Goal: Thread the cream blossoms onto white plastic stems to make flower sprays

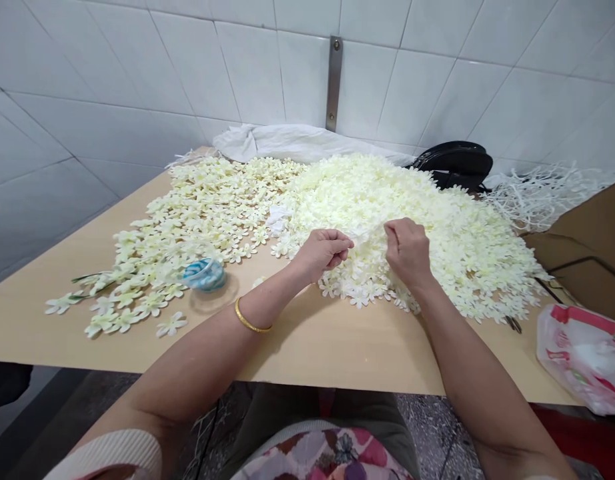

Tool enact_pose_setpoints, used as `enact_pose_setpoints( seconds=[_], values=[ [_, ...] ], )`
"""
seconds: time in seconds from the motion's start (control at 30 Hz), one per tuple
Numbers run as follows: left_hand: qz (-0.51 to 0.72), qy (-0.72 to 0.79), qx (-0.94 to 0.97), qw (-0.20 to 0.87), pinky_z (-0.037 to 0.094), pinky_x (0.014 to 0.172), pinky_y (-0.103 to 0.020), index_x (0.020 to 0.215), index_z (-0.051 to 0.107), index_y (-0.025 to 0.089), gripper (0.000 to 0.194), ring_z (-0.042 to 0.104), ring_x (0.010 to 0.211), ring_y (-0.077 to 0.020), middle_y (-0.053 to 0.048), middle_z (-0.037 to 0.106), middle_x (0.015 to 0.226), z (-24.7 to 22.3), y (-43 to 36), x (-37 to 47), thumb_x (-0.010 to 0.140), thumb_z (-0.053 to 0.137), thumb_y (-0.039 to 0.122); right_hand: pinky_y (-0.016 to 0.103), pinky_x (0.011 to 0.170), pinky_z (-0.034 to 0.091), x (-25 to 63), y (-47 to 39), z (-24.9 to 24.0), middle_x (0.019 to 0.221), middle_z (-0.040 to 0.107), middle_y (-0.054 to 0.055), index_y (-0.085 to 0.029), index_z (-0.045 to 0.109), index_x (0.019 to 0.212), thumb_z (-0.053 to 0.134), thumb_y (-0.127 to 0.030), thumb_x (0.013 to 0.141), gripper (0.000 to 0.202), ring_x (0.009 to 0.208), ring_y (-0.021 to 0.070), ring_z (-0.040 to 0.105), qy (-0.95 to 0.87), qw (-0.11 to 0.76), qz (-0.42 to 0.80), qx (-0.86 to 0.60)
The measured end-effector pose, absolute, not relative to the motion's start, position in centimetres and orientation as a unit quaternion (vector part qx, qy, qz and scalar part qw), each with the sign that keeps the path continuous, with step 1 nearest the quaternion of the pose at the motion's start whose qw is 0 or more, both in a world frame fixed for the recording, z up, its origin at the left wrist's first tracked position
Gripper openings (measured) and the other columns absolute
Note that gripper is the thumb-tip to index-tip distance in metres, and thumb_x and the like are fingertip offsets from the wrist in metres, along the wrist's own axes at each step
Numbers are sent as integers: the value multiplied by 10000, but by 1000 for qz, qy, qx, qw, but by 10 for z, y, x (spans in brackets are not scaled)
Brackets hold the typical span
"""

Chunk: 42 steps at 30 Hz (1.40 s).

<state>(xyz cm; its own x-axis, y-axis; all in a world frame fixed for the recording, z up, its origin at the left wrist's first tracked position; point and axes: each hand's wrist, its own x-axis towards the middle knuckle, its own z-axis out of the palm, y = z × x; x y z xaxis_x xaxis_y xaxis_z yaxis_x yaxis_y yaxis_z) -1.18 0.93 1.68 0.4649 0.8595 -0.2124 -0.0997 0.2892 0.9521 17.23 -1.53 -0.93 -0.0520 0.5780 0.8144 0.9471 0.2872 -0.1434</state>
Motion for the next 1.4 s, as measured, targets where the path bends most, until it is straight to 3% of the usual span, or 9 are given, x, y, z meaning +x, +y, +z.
enact_pose_setpoints(
  seconds=[0.07,0.33,0.67,0.87,1.1,1.23,1.4],
  values=[
    [345,401,480,700,99,345,-174,613,534,106,128,264,294,-10,19,474,417,16,12,-12,732,557,67,320,692,380,175,-12,-15,785,634,55,-186,586,816,463,-192,854,129,754,186,559,-696,387,-224,-562],
    [385,419,479,668,125,341,-162,606,480,132,165,275,296,-11,32,476,410,16,14,-14,726,590,105,311,710,357,175,-19,-20,761,612,46,-186,578,800,463,-187,869,134,777,179,532,-671,444,-221,-552],
    [439,390,479,652,138,331,-147,636,481,149,173,288,319,-19,53,462,412,20,16,-18,672,646,189,321,728,365,181,-92,-16,791,594,52,-187,550,881,487,-91,827,127,794,173,509,-729,362,-262,-518],
    [431,387,471,665,155,331,-139,645,510,134,173,306,334,-20,37,481,443,22,15,-14,668,672,190,323,736,371,177,-91,8,792,599,55,-182,543,885,479,-50,772,186,814,181,495,-764,338,-305,-457],
    [433,397,323,742,294,365,-149,748,548,114,337,460,420,-64,-17,524,540,46,-8,-7,838,524,439,326,742,375,176,-79,21,804,599,60,-188,560,854,478,-95,810,131,812,180,505,-779,373,-251,-436],
    [433,371,264,778,462,513,-207,804,536,123,378,588,553,-123,-48,568,613,49,-17,-3,907,372,448,337,758,379,179,-73,18,817,591,63,-194,569,890,487,-112,820,136,832,191,512,-789,391,-228,-416],
    [443,322,249,799,515,674,-320,886,519,131,425,626,695,-182,-90,614,709,39,-18,6,892,349,520,342,757,381,175,-62,14,869,587,63,-212,583,910,488,-178,847,119,861,198,508,-771,419,-163,-452]
  ],
)
